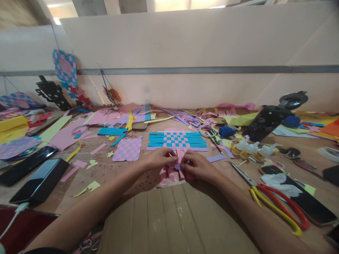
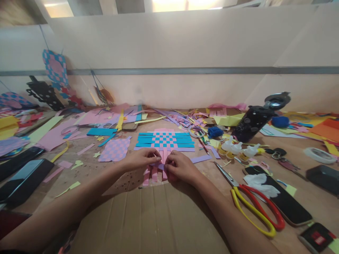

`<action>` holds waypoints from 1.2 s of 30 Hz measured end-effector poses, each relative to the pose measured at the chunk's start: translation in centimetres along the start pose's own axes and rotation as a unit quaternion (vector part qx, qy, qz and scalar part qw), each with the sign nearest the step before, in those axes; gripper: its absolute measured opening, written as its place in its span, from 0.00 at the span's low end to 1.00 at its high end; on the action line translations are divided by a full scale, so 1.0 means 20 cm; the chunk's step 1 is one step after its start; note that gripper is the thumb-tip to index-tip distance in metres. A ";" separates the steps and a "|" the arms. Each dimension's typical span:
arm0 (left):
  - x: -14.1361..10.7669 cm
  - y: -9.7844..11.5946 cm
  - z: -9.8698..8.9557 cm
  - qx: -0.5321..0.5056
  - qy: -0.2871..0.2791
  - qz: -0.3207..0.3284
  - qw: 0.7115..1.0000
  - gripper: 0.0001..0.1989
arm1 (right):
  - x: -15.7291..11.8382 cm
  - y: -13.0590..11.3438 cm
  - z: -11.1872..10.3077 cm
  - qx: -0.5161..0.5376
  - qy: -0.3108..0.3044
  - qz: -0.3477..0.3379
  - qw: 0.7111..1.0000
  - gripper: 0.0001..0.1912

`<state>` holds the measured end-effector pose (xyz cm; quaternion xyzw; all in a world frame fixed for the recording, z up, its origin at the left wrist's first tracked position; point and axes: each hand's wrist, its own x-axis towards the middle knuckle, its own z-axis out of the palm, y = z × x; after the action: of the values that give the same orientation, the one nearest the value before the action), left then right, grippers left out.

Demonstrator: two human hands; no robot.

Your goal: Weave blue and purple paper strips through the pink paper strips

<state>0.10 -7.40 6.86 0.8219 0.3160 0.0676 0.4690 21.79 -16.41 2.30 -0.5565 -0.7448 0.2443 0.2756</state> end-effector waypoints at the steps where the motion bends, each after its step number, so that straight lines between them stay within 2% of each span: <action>1: -0.01 0.00 0.00 -0.014 -0.013 -0.004 1.000 0.15 | 0.00 0.00 0.00 0.001 0.002 0.001 1.000 0.06; 4: -0.02 -0.02 -0.01 -0.026 -0.031 -0.013 0.999 0.18 | -0.01 -0.01 -0.01 0.008 0.007 0.007 1.000 0.06; 10: -0.03 -0.06 -0.03 0.047 -0.004 -0.036 0.998 0.21 | -0.01 -0.03 -0.01 0.038 0.026 -0.006 0.999 0.04; 14: -0.04 -0.06 -0.03 0.085 0.003 -0.050 0.995 0.21 | 0.00 -0.03 0.01 0.051 0.031 -0.027 0.998 0.09; 18: -0.05 -0.07 -0.03 0.078 -0.012 -0.035 0.996 0.22 | 0.01 -0.02 0.02 0.041 0.019 -0.033 0.998 0.13; 23: -0.05 -0.11 -0.01 0.038 -0.043 -0.011 0.998 0.30 | 0.01 -0.02 0.02 0.028 0.009 -0.042 0.999 0.14; 31: -0.04 -0.11 -0.02 -0.053 -0.017 0.025 0.998 0.27 | 0.01 -0.07 0.05 0.070 -0.012 -0.031 0.997 0.10; 36: -0.10 -0.07 0.00 0.019 0.026 0.018 0.999 0.24 | 0.02 -0.06 0.07 0.077 -0.007 -0.005 0.997 0.06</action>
<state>-2.08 -8.02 5.98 0.8342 0.3141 0.0914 0.4439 20.03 -16.47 2.12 -0.5282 -0.7283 0.3039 0.3135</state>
